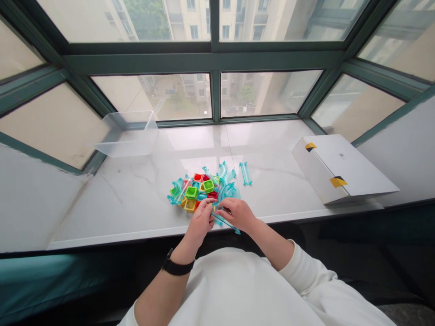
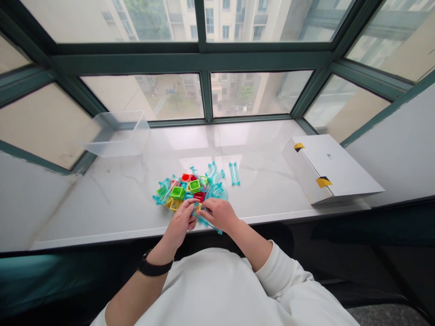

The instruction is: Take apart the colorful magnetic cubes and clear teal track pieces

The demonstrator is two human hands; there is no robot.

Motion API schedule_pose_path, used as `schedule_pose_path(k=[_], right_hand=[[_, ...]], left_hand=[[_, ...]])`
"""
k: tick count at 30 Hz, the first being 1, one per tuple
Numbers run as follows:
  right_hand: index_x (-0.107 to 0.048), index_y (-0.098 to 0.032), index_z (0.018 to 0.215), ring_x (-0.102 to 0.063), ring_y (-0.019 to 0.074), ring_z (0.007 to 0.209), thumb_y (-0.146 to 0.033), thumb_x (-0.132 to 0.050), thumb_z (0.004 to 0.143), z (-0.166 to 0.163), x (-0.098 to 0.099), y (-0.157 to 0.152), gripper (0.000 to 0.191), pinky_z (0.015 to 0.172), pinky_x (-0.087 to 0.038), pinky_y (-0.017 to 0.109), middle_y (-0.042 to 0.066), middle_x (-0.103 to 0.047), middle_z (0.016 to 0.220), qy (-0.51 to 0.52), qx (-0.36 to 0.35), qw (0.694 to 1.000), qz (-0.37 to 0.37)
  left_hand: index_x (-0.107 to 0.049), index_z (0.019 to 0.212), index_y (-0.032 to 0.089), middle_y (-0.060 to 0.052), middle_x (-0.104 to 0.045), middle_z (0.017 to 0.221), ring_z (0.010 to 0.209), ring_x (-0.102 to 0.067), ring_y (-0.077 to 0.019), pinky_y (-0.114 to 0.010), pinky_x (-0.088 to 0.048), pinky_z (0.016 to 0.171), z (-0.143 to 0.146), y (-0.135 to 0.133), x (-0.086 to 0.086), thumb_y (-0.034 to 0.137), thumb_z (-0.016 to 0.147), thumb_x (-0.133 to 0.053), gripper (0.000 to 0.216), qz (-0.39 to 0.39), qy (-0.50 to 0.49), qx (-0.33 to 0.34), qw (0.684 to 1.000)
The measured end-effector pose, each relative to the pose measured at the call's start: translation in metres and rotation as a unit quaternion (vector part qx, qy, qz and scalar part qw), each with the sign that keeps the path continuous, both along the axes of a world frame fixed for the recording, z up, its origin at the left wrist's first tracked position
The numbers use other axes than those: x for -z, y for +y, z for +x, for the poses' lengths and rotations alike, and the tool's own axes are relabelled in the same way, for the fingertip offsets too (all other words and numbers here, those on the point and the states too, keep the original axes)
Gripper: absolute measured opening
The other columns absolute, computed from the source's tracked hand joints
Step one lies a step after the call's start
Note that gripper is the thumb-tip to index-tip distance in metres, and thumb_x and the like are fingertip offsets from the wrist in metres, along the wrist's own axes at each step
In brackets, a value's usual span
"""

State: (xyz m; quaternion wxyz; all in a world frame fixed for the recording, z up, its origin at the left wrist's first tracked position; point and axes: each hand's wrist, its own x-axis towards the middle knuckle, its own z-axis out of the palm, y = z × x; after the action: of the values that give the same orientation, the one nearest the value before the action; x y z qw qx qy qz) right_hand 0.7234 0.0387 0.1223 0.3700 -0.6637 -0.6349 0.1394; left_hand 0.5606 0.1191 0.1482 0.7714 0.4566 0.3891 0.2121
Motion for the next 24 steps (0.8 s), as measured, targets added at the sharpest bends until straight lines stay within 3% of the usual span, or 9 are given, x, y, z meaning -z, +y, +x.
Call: schedule_pose_path(k=[7, 11, 13, 16, 19, 24], right_hand=[[-0.064, -0.021, 0.070, -0.054, 0.0142, 0.065, -0.049, -0.046, 0.112, -0.002, -0.007, 0.007, 0.054, 0.061, -0.031, 0.028, 0.001, -0.062, 0.070, -0.066, 0.025, 0.997, 0.006], [-0.069, -0.022, 0.085, -0.061, 0.0166, 0.073, -0.049, -0.037, 0.115, 0.009, -0.011, 0.003, 0.051, 0.068, -0.044, 0.028, 0.004, -0.068, 0.078, 0.033, 0.064, 0.997, 0.036], [-0.071, -0.023, 0.102, -0.066, 0.0187, 0.083, -0.049, -0.042, 0.113, 0.019, -0.012, -0.002, 0.040, 0.074, -0.052, 0.030, 0.006, -0.072, 0.092, 0.099, 0.062, 0.991, 0.068], [-0.071, -0.025, 0.118, -0.070, 0.0229, 0.101, -0.050, -0.063, 0.104, 0.034, -0.013, -0.013, 0.029, 0.083, -0.059, 0.034, 0.010, -0.072, 0.114, 0.137, -0.029, 0.986, 0.085], [-0.074, -0.027, 0.116, -0.071, 0.0247, 0.109, -0.042, -0.077, 0.096, 0.041, -0.011, -0.024, 0.025, 0.095, -0.060, 0.038, 0.010, -0.072, 0.119, 0.114, -0.101, 0.986, 0.071], [-0.078, -0.029, 0.113, -0.073, 0.0253, 0.112, -0.034, -0.079, 0.095, 0.043, 0.002, -0.034, 0.019, 0.100, -0.061, 0.041, 0.009, -0.076, 0.120, 0.062, -0.092, 0.991, 0.068]], left_hand=[[-0.056, 0.111, 0.023, 0.015, -0.027, 0.057, 0.046, -0.022, -0.0057, -0.017, -0.020, 0.044, 0.010, -0.012, -0.001, 0.056, 0.084, -0.071, 0.045, -0.013, 0.001, -0.025, 1.000], [-0.057, 0.110, 0.023, 0.015, -0.026, 0.059, 0.045, -0.022, -0.0053, -0.018, -0.019, 0.045, 0.010, -0.004, -0.005, 0.051, 0.084, -0.072, 0.041, -0.009, -0.012, -0.054, 0.998], [-0.057, 0.111, 0.024, 0.015, -0.024, 0.058, 0.044, -0.022, -0.0053, -0.018, -0.019, 0.044, 0.007, 0.005, -0.006, 0.048, 0.084, -0.073, 0.040, -0.021, -0.018, -0.093, 0.995], [-0.056, 0.112, 0.024, 0.016, -0.023, 0.057, 0.042, -0.024, -0.0053, -0.019, -0.021, 0.044, -0.001, 0.019, -0.007, 0.045, 0.084, -0.073, 0.039, -0.038, -0.029, -0.134, 0.990], [-0.056, 0.110, 0.024, 0.016, -0.024, 0.056, 0.041, -0.024, -0.0049, -0.019, -0.022, 0.044, -0.008, 0.026, -0.004, 0.044, 0.083, -0.075, 0.039, -0.043, -0.037, -0.144, 0.988], [-0.056, 0.112, 0.024, 0.015, -0.030, 0.058, 0.043, -0.030, -0.0051, -0.019, -0.027, 0.045, -0.006, 0.023, 0.000, 0.047, 0.085, -0.078, 0.042, -0.060, -0.050, -0.138, 0.987]])
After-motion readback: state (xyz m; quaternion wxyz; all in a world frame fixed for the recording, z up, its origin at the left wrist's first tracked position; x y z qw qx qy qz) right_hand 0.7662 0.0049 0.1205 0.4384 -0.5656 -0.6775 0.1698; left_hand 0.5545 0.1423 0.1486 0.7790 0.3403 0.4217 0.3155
